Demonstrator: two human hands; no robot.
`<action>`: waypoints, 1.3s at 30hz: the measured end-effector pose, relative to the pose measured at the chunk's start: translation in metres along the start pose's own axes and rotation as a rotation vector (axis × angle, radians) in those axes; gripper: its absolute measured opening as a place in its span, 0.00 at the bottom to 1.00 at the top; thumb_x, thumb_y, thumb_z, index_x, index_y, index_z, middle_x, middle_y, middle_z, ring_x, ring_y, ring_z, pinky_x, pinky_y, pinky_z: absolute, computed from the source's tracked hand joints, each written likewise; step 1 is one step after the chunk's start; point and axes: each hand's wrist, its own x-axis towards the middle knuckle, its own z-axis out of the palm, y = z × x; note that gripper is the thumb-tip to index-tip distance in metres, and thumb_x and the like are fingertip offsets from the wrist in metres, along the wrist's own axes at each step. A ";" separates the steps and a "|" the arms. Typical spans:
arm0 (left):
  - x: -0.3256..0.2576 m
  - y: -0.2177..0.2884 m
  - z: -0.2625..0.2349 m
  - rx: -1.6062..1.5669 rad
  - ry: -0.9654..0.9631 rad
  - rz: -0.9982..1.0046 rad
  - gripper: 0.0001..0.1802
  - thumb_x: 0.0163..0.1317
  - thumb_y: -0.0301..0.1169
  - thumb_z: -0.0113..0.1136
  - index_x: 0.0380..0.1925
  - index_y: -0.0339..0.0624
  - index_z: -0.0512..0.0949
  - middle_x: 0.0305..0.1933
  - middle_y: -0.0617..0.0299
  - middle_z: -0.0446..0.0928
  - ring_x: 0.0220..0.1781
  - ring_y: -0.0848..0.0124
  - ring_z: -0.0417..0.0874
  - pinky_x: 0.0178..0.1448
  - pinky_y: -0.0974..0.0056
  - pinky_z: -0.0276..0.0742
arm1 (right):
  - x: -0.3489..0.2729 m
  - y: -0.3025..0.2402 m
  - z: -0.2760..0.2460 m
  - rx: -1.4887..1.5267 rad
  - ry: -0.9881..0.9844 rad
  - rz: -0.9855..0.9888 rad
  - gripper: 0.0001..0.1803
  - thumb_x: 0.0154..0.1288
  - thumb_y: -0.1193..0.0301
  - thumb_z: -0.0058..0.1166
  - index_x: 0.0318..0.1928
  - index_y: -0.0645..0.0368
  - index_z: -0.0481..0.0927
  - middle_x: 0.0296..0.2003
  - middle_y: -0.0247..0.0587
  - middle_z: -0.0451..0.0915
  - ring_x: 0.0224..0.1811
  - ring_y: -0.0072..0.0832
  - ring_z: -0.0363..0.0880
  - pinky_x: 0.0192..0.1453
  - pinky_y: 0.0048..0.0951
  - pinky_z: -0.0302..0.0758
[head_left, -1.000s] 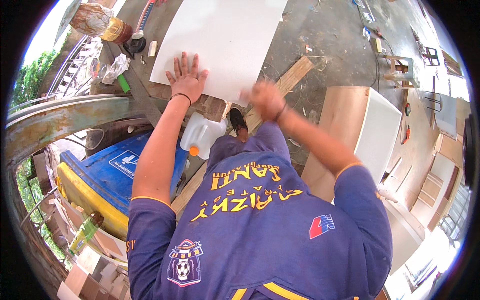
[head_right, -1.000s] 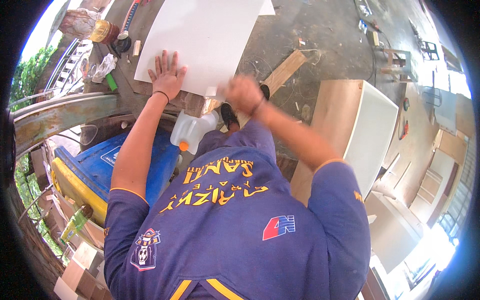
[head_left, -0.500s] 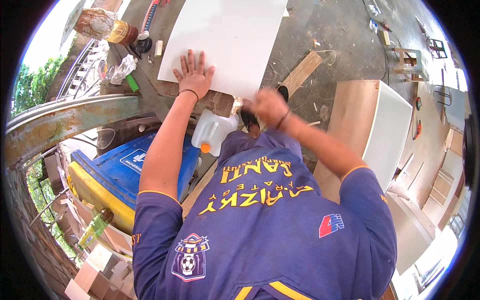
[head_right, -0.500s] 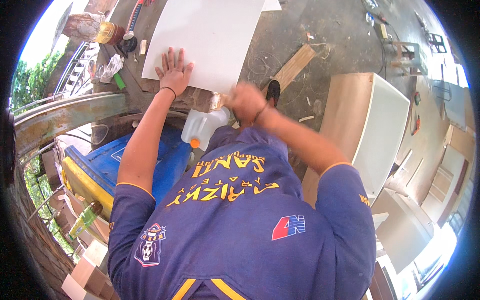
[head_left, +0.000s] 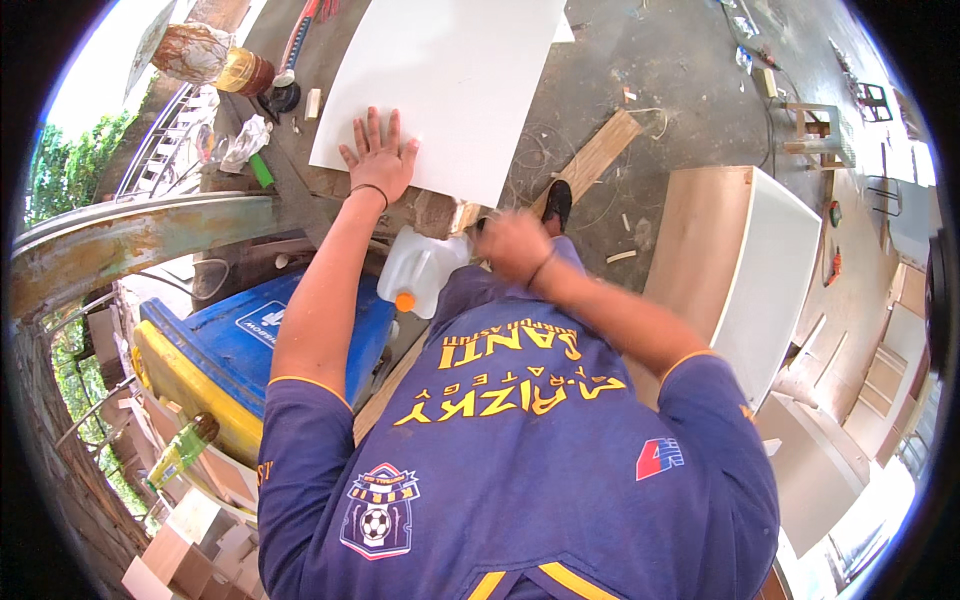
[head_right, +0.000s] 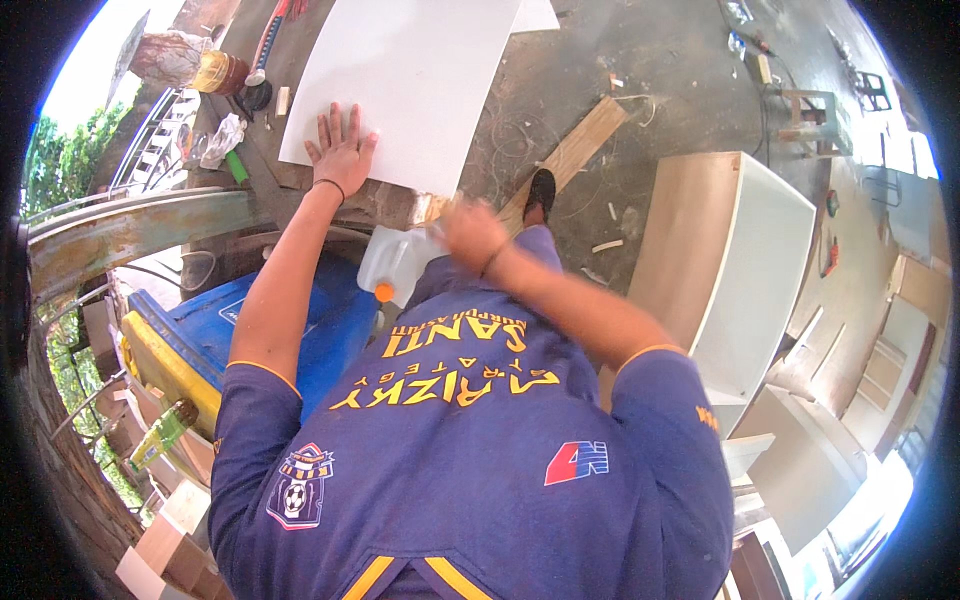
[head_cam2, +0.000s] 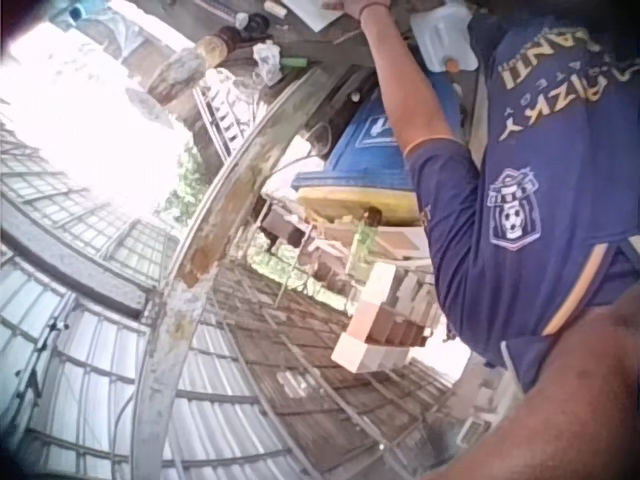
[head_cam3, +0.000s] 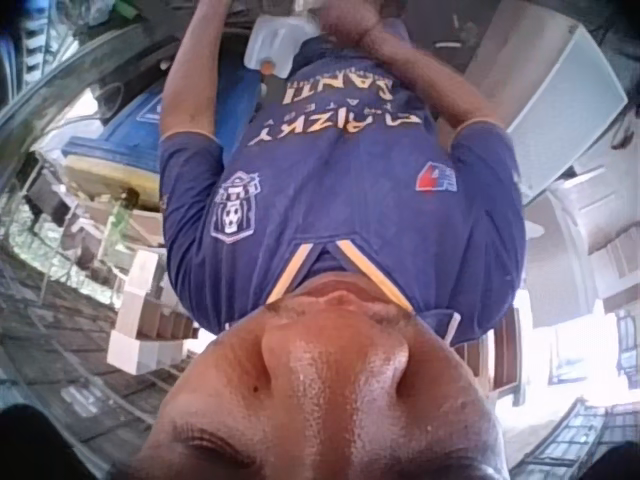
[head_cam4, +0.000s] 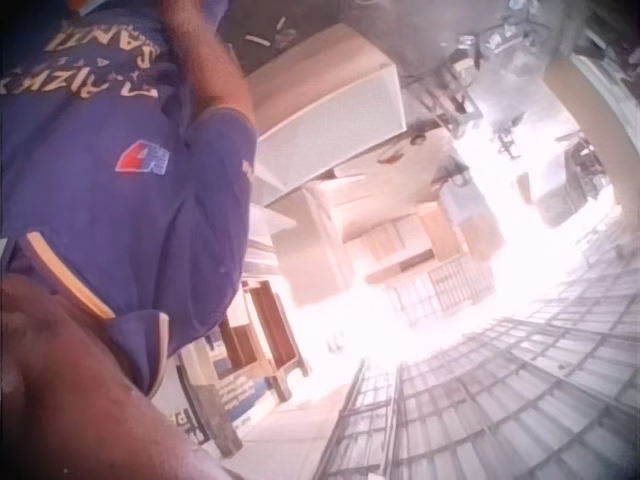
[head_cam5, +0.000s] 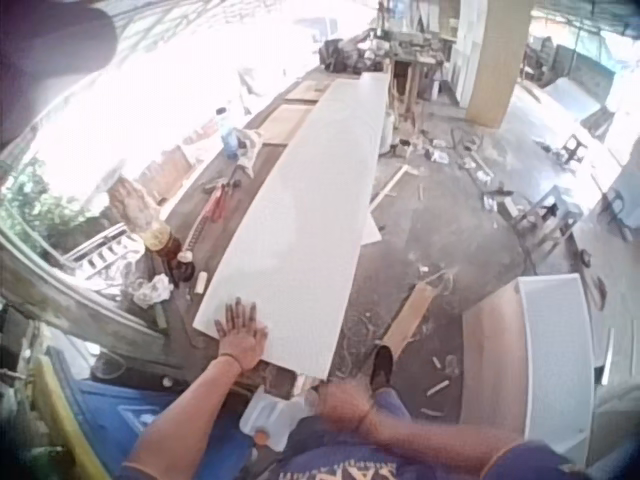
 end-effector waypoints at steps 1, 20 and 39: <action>-0.002 0.000 0.001 0.004 0.031 -0.006 0.37 0.67 0.55 0.32 0.71 0.55 0.43 0.76 0.57 0.32 0.77 0.52 0.30 0.72 0.35 0.29 | -0.024 -0.022 0.010 0.312 0.049 -0.090 0.12 0.53 0.69 0.50 0.39 0.47 0.82 0.30 0.37 0.74 0.36 0.39 0.76 0.42 0.38 0.73; -0.110 0.081 0.026 -0.236 0.317 0.611 0.25 0.61 0.35 0.51 0.59 0.46 0.70 0.70 0.65 0.60 0.73 0.66 0.55 0.74 0.51 0.44 | 0.005 0.109 -0.016 0.884 0.493 0.833 0.12 0.55 0.69 0.53 0.40 0.59 0.81 0.34 0.49 0.81 0.36 0.41 0.80 0.43 0.34 0.75; -0.080 0.007 0.041 -0.415 0.518 0.312 0.29 0.61 0.28 0.49 0.64 0.36 0.58 0.70 0.50 0.55 0.73 0.50 0.51 0.73 0.50 0.48 | 0.015 0.059 0.006 0.482 0.761 0.203 0.16 0.46 0.74 0.54 0.40 0.49 0.79 0.29 0.41 0.74 0.37 0.41 0.75 0.41 0.43 0.72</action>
